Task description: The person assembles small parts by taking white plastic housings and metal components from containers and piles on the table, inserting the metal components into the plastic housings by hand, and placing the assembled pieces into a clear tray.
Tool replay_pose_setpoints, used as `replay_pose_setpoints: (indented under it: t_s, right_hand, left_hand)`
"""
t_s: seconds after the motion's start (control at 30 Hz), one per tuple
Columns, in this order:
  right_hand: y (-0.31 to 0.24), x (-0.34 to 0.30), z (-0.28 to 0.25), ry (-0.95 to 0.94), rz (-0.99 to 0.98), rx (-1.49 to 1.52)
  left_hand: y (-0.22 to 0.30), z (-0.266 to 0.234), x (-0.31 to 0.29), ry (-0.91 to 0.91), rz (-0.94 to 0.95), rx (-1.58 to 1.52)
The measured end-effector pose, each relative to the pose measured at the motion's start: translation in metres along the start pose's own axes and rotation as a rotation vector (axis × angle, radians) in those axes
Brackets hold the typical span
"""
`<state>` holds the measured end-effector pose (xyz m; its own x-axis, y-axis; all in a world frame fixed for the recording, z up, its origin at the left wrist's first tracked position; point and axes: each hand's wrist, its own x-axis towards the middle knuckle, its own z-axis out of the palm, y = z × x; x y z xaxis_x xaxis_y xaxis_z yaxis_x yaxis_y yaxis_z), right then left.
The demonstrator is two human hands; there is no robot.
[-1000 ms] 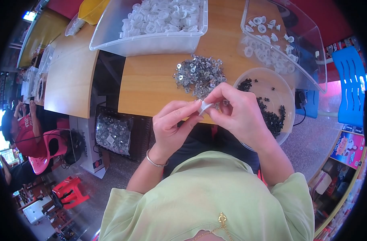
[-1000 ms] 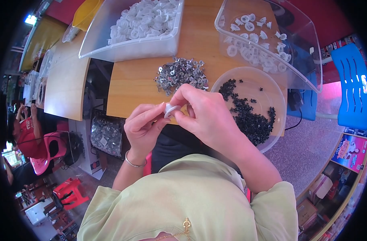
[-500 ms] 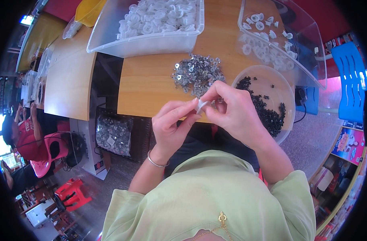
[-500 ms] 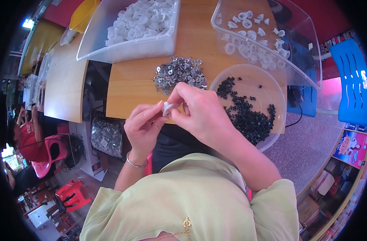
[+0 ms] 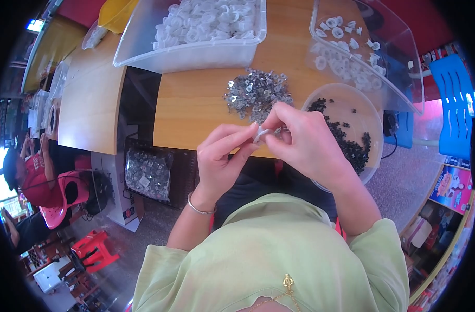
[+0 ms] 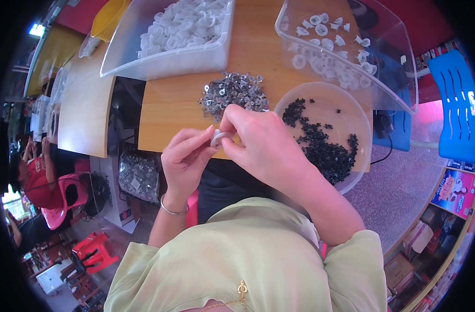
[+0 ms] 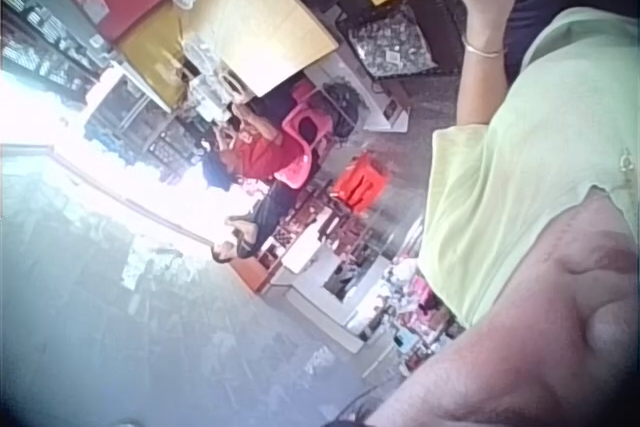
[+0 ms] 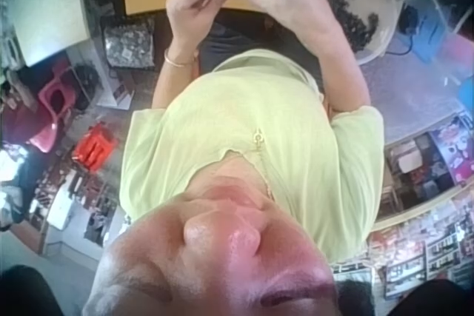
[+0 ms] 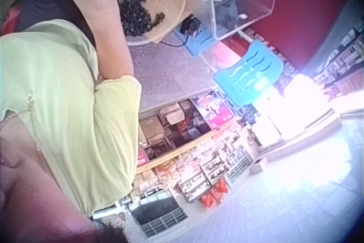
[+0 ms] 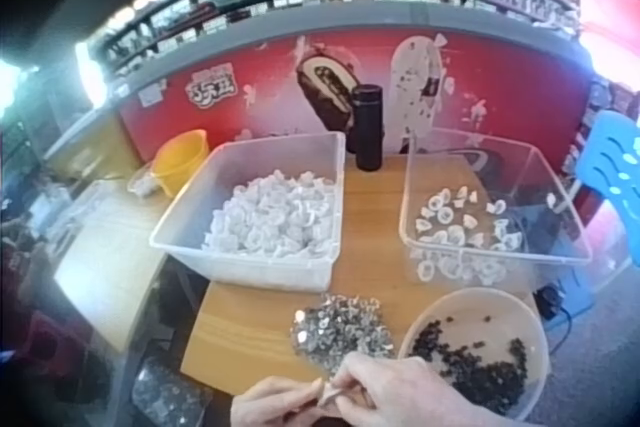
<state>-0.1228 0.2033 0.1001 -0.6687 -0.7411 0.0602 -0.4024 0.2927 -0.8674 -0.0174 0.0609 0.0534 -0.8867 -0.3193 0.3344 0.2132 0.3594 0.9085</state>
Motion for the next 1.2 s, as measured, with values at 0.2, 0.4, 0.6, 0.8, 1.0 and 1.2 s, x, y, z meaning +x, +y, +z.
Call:
replay_pose_setpoints:
  t_s: [0.2,0.4,0.6,0.8,1.0,1.2]
  right_hand:
    - [-0.0012,0.0010,-0.0005,0.021,-0.031,-0.087]
    - [-0.0015,0.0020,0.0003,0.021,-0.026,-0.085]
    - [-0.0051,0.0023,-0.0021,-0.015,-0.005,-0.114]
    - [-0.0038,0.0029,-0.0019,-0.033,-0.029,-0.168]
    - [-0.0073,0.0037,-0.0009,-0.045,0.007,-0.147]
    - [-0.0057,0.0050,0.0046,-0.001,0.013,-0.134]
  left_hand:
    - [-0.0014,0.0015,0.0021,-0.015,-0.002,0.007]
    - [-0.0020,-0.0009,0.0048,-0.046,0.003,0.015]
    - [-0.0022,-0.0019,0.0064,-0.078,-0.005,-0.011]
    - [-0.0046,-0.0026,0.0080,-0.088,0.012,-0.016]
    - [-0.0049,-0.0026,0.0063,-0.073,-0.012,-0.070]
    - [-0.0041,-0.0005,0.0049,-0.034,-0.023,-0.015]
